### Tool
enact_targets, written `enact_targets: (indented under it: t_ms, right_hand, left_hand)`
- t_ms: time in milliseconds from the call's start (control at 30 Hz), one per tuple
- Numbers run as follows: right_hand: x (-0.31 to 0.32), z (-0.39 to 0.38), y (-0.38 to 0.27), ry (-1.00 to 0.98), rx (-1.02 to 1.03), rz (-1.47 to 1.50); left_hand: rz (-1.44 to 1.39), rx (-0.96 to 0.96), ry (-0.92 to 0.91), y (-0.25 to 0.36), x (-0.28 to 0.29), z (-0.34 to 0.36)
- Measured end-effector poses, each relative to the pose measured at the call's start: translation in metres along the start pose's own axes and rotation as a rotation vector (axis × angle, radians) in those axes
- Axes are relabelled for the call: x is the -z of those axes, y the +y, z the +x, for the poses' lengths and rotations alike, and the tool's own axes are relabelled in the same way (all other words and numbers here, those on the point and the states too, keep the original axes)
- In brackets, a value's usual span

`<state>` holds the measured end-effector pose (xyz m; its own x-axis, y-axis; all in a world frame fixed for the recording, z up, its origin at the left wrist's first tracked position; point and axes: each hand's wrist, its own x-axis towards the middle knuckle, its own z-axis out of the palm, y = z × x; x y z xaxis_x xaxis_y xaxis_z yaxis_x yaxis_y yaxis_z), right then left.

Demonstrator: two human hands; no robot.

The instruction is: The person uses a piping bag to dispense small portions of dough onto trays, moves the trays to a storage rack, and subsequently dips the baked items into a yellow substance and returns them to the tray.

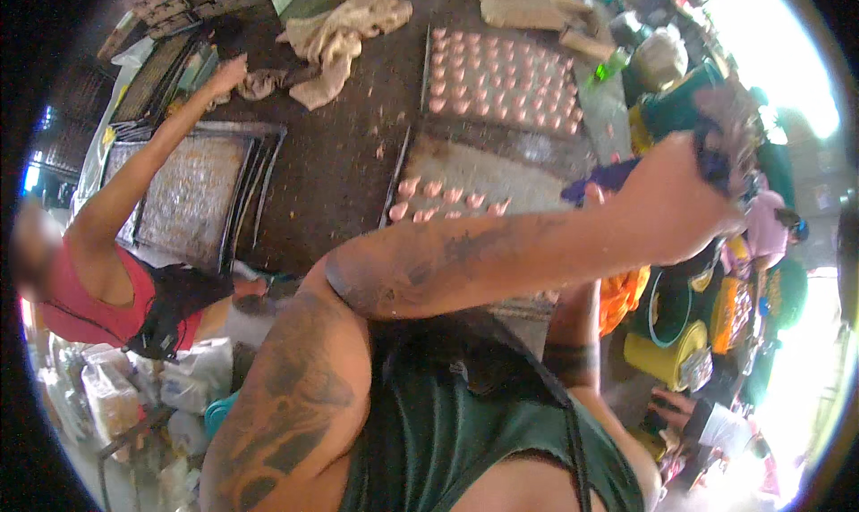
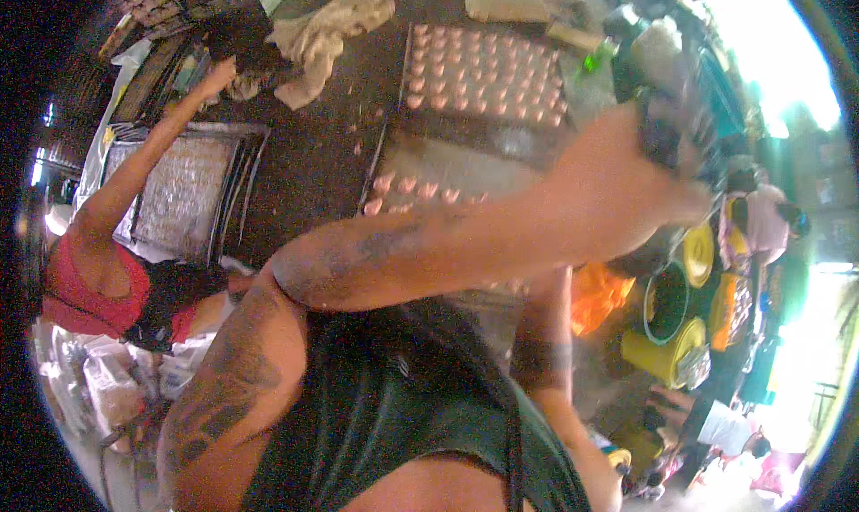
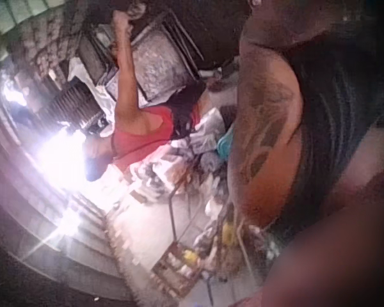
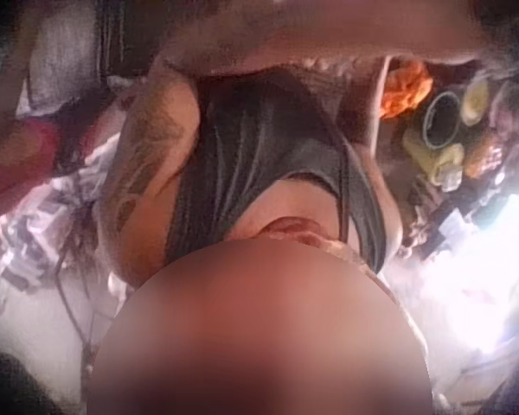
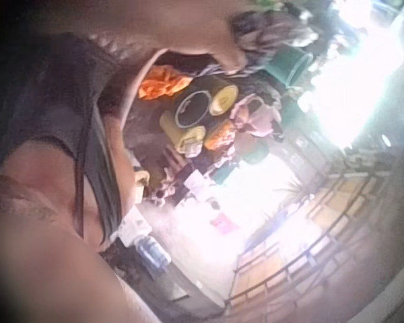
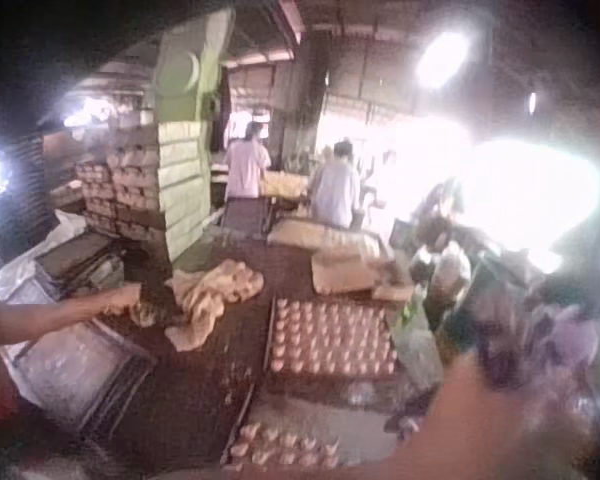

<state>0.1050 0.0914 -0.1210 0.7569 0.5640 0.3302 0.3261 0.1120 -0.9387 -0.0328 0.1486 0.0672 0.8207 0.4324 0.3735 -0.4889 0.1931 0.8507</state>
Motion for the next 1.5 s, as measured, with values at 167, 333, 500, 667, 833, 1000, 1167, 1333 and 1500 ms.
enact_targets:
  t_ms: [167,333,500,667,833,1000,1167,1333,1500]
  right_hand:
    - [-0.003,0.000,-0.037,0.126,0.051,0.222]
    - [-0.017,-0.005,-0.045,0.415,0.319,-0.012]
    - [-0.037,-0.043,-0.015,0.316,0.330,0.055]
    - [-0.009,-0.038,0.035,0.220,-0.075,0.555]
    - [-0.019,-0.042,0.036,0.247,0.176,0.279]
    - [0.004,-0.045,0.075,0.153,-0.137,0.507]
    - [0.001,-0.038,0.089,0.246,-0.484,0.784]
    - [0.000,-0.020,0.119,0.223,-0.363,0.479]
    - [0.037,-0.001,0.145,0.363,-0.493,0.627]
  left_hand:
    - [0.146,0.144,-0.039,-0.007,-0.021,-0.035]
    - [0.048,-0.215,-0.033,-0.007,-0.036,-0.063]
    - [-0.134,-0.065,-0.043,-0.004,-0.024,-0.063]
    - [0.001,0.007,-0.131,-0.036,-0.042,-0.081]
    - [-0.195,0.061,-0.194,-0.034,-0.054,-0.071]
    - [0.035,0.096,-0.239,-0.060,-0.055,-0.074]
    - [0.258,0.145,-0.084,-0.090,-0.051,-0.078]
    - [0.314,0.159,-0.092,-0.095,-0.050,-0.071]
    - [0.313,0.126,-0.117,-0.108,-0.068,-0.068]
